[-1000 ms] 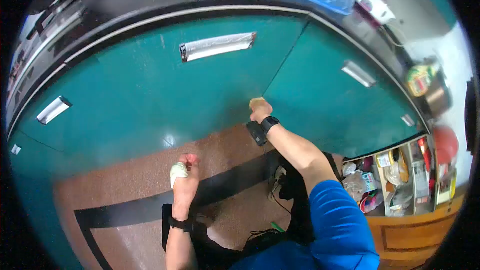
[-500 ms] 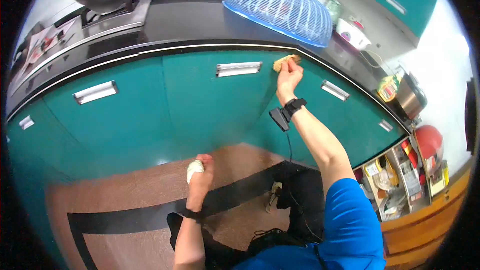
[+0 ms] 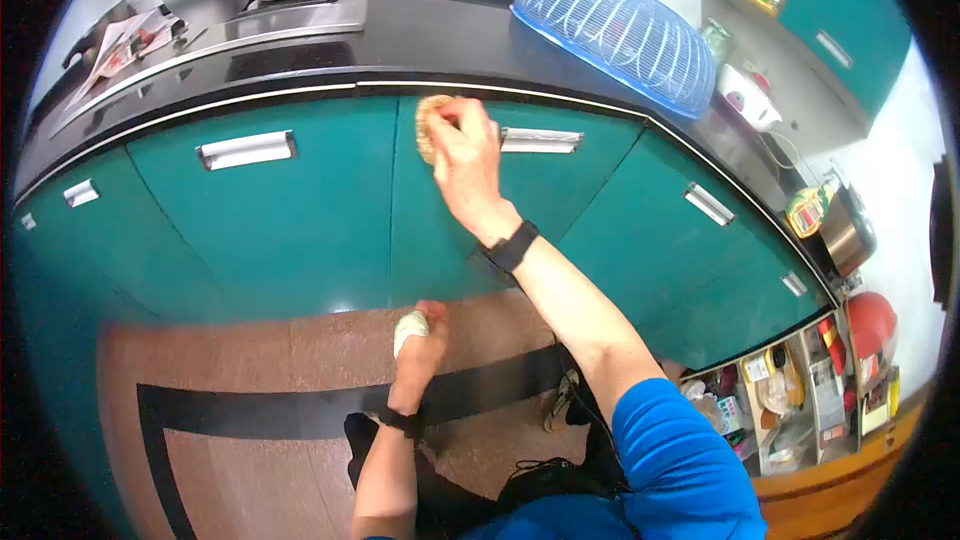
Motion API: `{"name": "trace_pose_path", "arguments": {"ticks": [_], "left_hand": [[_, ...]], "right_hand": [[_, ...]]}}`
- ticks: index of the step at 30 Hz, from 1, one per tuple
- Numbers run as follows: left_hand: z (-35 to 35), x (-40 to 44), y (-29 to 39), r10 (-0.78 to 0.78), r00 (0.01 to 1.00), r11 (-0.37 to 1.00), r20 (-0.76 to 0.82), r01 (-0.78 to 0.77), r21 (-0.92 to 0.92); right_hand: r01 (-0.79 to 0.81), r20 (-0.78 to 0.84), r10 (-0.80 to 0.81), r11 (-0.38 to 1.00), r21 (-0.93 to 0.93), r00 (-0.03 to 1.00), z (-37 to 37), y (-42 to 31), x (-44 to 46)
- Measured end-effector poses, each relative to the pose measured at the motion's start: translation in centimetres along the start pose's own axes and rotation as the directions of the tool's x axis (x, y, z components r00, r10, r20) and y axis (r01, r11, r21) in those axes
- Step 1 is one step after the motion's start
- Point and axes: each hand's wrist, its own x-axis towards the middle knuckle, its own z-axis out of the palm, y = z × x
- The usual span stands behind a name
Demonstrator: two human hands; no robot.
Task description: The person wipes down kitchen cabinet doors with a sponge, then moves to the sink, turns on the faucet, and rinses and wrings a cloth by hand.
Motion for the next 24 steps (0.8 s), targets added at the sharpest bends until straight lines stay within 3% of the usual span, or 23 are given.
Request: {"name": "trace_pose_path", "arguments": {"ticks": [4,7,9,13,14,15,16,17,19,21,24], "left_hand": [[-1.4,0.0,-0.7,0.020,0.997,0.998,-0.077,-0.016,0.056],[-2.2,-0.5,-1.2,-0.018,0.997,1.000,-0.080,0.016,-0.023],[-2.9,-0.6,-1.8,-0.067,0.995,0.997,-0.075,0.063,-0.050],[-4.0,-0.9,-2.9,-0.026,0.991,0.999,-0.133,0.023,-0.022],[-4.3,-0.9,-2.7,-0.083,0.988,0.996,-0.128,0.077,-0.049],[-4.4,-0.6,-2.6,-0.135,0.984,0.989,-0.117,0.127,-0.080],[-4.0,-0.3,-3.8,-0.081,0.988,0.995,-0.128,0.074,-0.064],[-3.7,-0.2,-4.1,-0.148,0.985,0.984,-0.088,0.138,-0.111],[-3.8,0.0,-2.3,-0.186,0.982,0.980,-0.019,0.184,-0.079],[-2.6,0.0,-2.4,-0.174,0.985,0.979,0.000,0.173,-0.110],[-2.5,-0.3,-1.3,-0.149,0.989,0.982,0.002,0.148,-0.115]], "right_hand": [[0.082,0.057,-0.080,0.996,-0.036,0.995,1.5,-1.4,0.5],[0.189,0.347,-0.185,0.982,0.022,0.919,2.4,-0.1,-4.6],[0.228,0.448,-0.224,0.973,0.045,0.866,3.2,0.8,-10.3],[0.048,0.632,-0.084,0.996,0.073,0.771,2.1,2.1,-17.1],[0.042,0.645,-0.078,0.997,0.071,0.760,1.2,3.0,-17.2],[0.044,0.646,-0.068,0.998,0.053,0.760,0.0,3.1,-15.6],[0.102,0.569,-0.119,0.993,0.062,0.814,-1.8,3.0,-13.4],[0.157,0.489,-0.167,0.986,0.061,0.856,-3.5,3.2,-11.6],[0.151,0.450,-0.130,0.988,-0.011,0.883,-7.0,4.7,-8.0],[0.091,0.219,-0.059,0.986,-0.138,0.974,-9.9,5.7,-5.4],[-0.062,0.161,0.092,0.981,-0.186,0.983,-11.7,9.7,-5.0]]}}
